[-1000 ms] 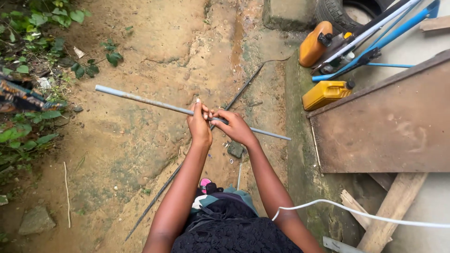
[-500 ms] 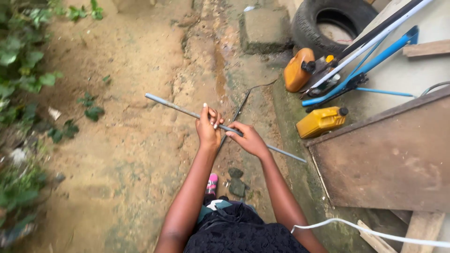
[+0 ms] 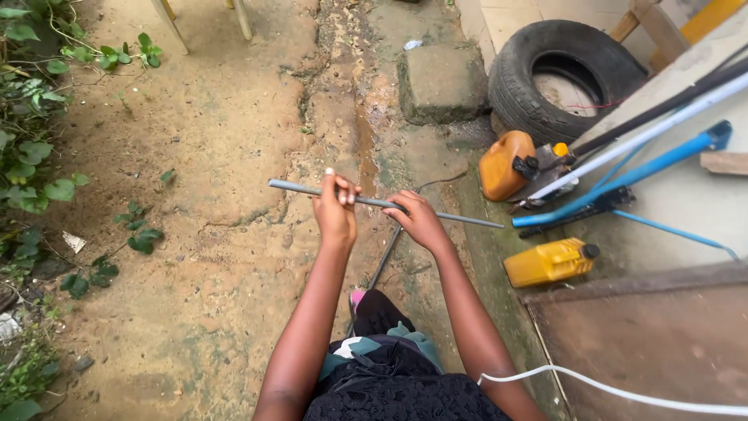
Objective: The person picks up a plastic pipe and a metal rod and places them into a cardboard box with other materials. They then pick up a patterned bag and a white cloth from a round table.
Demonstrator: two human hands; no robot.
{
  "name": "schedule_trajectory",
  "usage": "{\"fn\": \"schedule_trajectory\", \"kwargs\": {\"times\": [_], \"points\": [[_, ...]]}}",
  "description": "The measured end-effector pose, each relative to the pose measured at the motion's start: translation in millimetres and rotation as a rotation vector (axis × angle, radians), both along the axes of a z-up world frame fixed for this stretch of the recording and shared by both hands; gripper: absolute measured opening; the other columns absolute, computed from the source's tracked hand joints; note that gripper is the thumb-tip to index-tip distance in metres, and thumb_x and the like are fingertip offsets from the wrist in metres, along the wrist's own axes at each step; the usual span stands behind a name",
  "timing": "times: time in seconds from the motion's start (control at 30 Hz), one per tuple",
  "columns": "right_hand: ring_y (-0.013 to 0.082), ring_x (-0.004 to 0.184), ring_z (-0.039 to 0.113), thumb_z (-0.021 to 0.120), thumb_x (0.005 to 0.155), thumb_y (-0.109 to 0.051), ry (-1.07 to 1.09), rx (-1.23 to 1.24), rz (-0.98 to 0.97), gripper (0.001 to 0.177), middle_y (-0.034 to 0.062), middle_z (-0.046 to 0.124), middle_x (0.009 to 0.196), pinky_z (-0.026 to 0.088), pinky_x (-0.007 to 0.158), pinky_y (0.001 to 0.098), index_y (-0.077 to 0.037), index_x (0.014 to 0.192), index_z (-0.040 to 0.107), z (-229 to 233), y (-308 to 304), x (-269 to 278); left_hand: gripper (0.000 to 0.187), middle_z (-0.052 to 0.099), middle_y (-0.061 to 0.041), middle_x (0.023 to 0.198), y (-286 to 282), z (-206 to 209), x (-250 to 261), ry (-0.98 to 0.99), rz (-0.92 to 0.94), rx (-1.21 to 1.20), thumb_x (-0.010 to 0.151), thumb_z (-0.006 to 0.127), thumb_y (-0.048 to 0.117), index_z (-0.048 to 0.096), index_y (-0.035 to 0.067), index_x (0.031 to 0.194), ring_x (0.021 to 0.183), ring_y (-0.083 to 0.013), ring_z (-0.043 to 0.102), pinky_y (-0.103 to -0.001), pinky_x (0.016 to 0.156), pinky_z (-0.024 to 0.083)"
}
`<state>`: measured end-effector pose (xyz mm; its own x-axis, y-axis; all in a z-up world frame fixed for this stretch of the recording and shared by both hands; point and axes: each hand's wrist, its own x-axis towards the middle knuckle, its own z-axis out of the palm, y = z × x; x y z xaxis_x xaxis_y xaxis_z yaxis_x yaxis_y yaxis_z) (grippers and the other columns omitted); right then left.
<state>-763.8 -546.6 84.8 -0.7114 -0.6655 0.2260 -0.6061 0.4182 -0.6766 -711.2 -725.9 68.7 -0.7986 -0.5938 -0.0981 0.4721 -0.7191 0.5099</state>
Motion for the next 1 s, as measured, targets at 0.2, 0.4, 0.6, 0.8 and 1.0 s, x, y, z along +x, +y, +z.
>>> {"fn": "schedule_trajectory", "kwargs": {"times": [0.2, 0.4, 0.6, 0.8, 1.0], "points": [[0.0302, 0.096, 0.066, 0.067, 0.092, -0.013, -0.01, -0.062, 0.025, 0.019, 0.0113, 0.066, 0.099, 0.051, 0.084, 0.0387, -0.004, 0.109, 0.069, -24.9, -64.3, -106.3, 0.036, 0.032, 0.004, 0.056, -68.6, -17.1, -101.5, 0.142, 0.09, -0.056, 0.107, 0.054, 0.022, 0.05, 0.009, 0.074, 0.051, -0.0106, 0.034, -0.033, 0.063, 0.043], [0.0299, 0.095, 0.069, 0.065, 0.092, -0.004, -0.062, -0.128, 0.028, 0.027, 0.0131, 0.067, 0.101, 0.054, 0.085, 0.0363, -0.005, 0.119, 0.068, -22.4, -151.4, -236.5, 0.032, 0.037, 0.001, 0.058, -112.9, -42.9, -263.5, 0.015, 0.006, -0.161, 0.106, 0.051, 0.021, 0.053, 0.008, 0.077, 0.054, -0.0127, 0.04, -0.034, 0.068, 0.048], [0.0296, 0.09, 0.071, 0.067, 0.091, -0.005, -0.043, -0.056, -0.012, 0.025, 0.0128, 0.071, 0.098, 0.054, 0.08, 0.0389, -0.008, 0.115, 0.068, -23.6, -196.0, -359.5, 0.043, 0.036, 0.004, 0.057, -164.2, -9.5, -375.6, -0.051, 0.059, -0.14, 0.11, 0.047, 0.032, 0.047, 0.01, 0.074, 0.05, -0.011, 0.037, -0.031, 0.056, 0.044], [0.0282, 0.082, 0.073, 0.061, 0.096, -0.005, -0.183, 0.089, -0.149, 0.017, 0.0127, 0.073, 0.089, 0.055, 0.076, 0.0405, -0.008, 0.112, 0.067, -24.0, -214.1, -422.8, 0.035, 0.044, -0.001, 0.061, -208.4, -19.2, -458.1, -0.119, -0.036, -0.087, 0.108, 0.051, 0.028, 0.051, 0.009, 0.079, 0.054, -0.0147, 0.042, -0.034, 0.068, 0.051], [0.0315, 0.084, 0.069, 0.064, 0.092, -0.007, -0.003, 0.003, -0.207, 0.017, 0.0128, 0.072, 0.096, 0.053, 0.071, 0.0418, -0.005, 0.108, 0.068, -24.0, -247.2, -522.2, 0.041, 0.035, 0.003, 0.056, -202.6, -47.2, -574.7, -0.084, -0.209, 0.058, 0.109, 0.05, 0.033, 0.05, 0.009, 0.076, 0.05, -0.0132, 0.036, -0.034, 0.062, 0.046]]}}
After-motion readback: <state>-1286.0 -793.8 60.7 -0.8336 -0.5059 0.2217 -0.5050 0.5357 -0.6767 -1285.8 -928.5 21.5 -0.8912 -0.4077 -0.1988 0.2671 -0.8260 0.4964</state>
